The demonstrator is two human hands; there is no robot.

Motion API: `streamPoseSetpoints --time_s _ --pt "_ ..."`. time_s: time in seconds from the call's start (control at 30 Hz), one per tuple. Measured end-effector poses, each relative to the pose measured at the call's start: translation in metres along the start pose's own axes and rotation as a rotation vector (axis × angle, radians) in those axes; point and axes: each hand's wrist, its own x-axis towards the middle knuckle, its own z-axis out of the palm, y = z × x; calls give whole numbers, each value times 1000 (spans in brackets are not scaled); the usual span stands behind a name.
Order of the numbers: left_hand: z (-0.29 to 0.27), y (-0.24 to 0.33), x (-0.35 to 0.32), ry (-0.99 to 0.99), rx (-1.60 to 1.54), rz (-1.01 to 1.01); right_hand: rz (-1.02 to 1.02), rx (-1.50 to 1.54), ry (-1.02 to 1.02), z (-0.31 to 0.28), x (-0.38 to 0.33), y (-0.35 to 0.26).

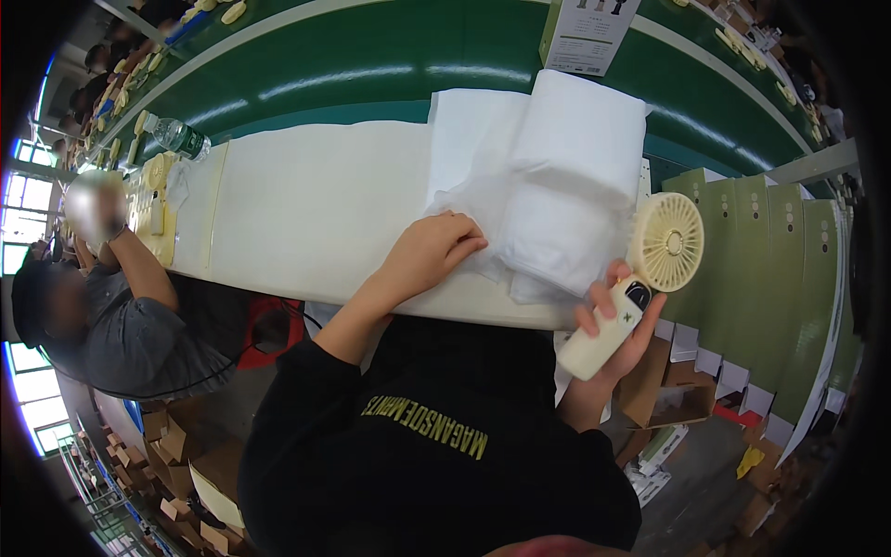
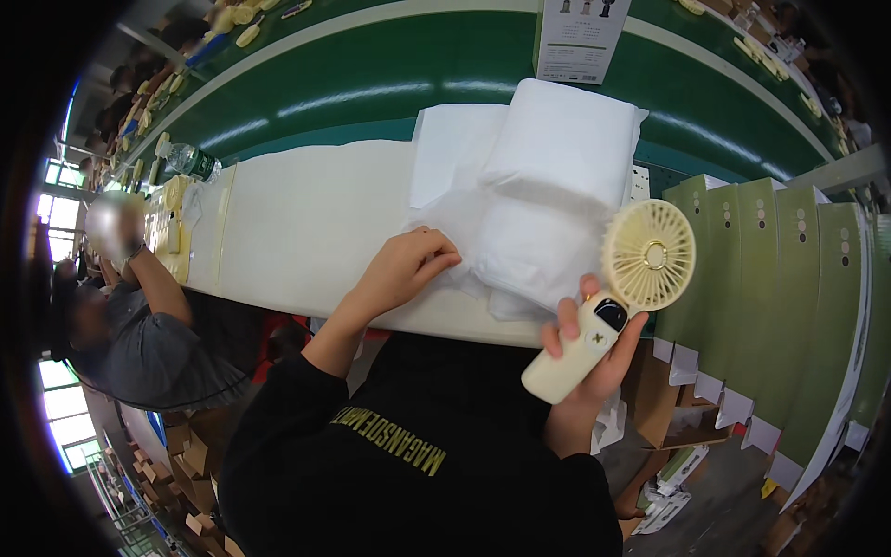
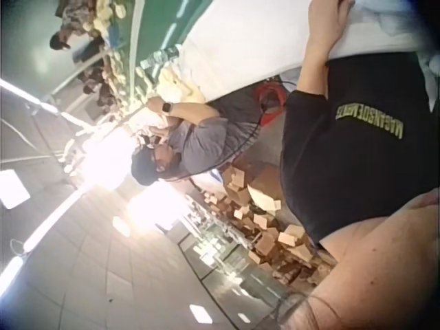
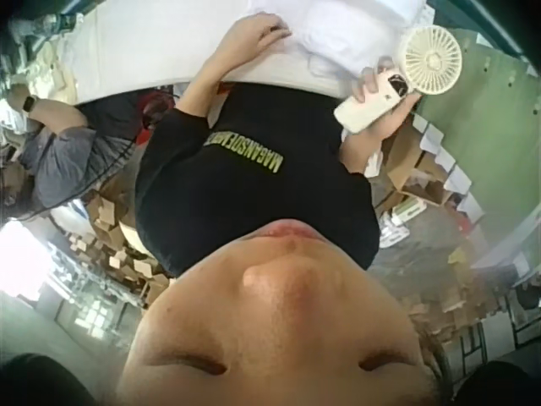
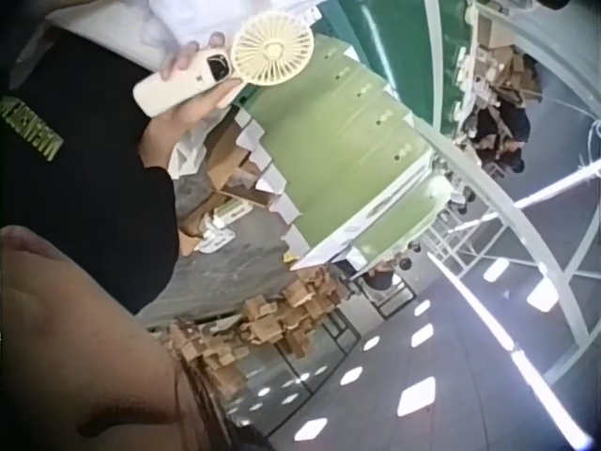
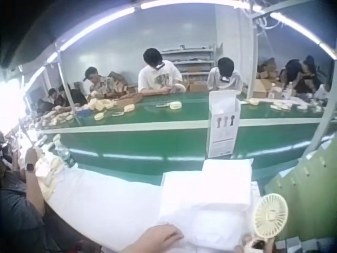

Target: Packaging portable handheld fans into protective foam and cardboard boxes at an assembly line.

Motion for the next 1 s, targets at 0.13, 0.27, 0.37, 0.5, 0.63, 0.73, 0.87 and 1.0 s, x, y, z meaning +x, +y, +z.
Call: streamPoseSetpoints --time_s 0.13,0.27,0.37,0.5,0.63,0.73,0.87,1.0 --pt "-7 -1 -4 -16 -650 -436 256 -349 -190 -34 -31 13" --pt "0 8 -7 16 -1197 -493 398 -417 -192 -35 -41 40" --pt "7 31 -4 90 -1266 -590 540 -424 -145 -28 -32 56" --pt "-12 7 0 103 -1255 -506 379 -659 -40 -26 -22 48" --pt "-29 14 -4 261 -1226 -424 -173 -1788 -560 -4 2 30" --pt "-24 50 -11 459 -249 74 -275 -1815 -410 2 8 32" --pt "12 63 -16 465 -193 352 -320 -1662 -246 9 4 45" --pt "52 68 -29 424 -627 171 -445 -1252 -86 13 9 57"
